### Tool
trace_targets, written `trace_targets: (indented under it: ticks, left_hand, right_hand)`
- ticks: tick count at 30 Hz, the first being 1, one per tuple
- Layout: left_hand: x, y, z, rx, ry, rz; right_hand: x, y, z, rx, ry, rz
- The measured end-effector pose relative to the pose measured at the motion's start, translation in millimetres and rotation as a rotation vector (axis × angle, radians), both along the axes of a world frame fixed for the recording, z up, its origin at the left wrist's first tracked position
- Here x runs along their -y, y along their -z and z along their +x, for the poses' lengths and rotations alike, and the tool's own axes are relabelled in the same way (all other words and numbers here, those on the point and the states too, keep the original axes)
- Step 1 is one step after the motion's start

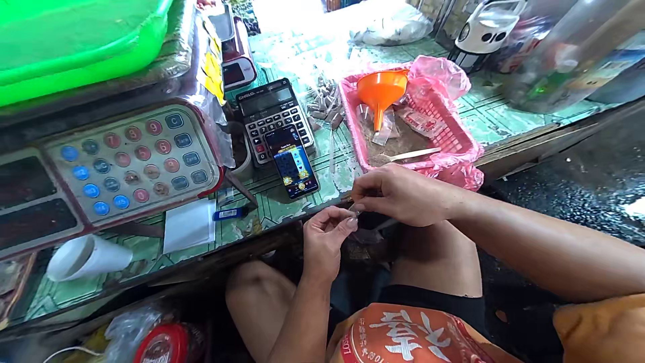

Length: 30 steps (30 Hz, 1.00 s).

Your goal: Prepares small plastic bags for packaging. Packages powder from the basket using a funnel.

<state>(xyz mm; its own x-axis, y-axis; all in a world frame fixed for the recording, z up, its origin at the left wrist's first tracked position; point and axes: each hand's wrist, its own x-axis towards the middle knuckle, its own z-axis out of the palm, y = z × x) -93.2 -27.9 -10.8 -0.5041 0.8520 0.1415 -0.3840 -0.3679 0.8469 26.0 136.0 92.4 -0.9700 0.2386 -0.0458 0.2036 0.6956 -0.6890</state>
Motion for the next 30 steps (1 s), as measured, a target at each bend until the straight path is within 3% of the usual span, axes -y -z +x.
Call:
trace_targets:
  ticks: [11, 15, 17, 19, 22, 26, 30]
  left_hand:
    - [-0.4, 4.5, -1.7, -0.021, -0.018, 0.068]
    - [9.4, 9.9, -4.0, -0.08, -0.024, 0.057]
    - [15.9, 12.9, -4.9, -0.062, -0.032, 0.037]
    - [22.9, 17.1, -5.6, -0.041, -0.048, 0.021]
    - [32.3, 21.6, -9.1, -0.063, -0.085, 0.0]
    - [44.4, 30.2, -16.2, -0.072, -0.094, -0.001]
    - [54.3, 35.7, -21.7, -0.023, -0.142, -0.022]
  right_hand:
    - [-9.7, -6.6, 0.1, -0.035, -0.007, 0.015]
    - [-84.7, -37.8, -13.2, -0.215, 0.285, 0.357]
    - [-139.3, -49.1, -22.3, -0.159, 0.503, 0.455]
    - [-187.2, -43.2, -27.1, -0.044, 0.607, 0.393]
    - [-224.2, -20.6, -28.6, 0.05, 0.585, 0.259]
    - [-203.2, -27.9, -15.6, 0.09, 0.546, 0.342]
    - [-138.1, -51.0, 8.9, -0.084, 0.518, 0.587]
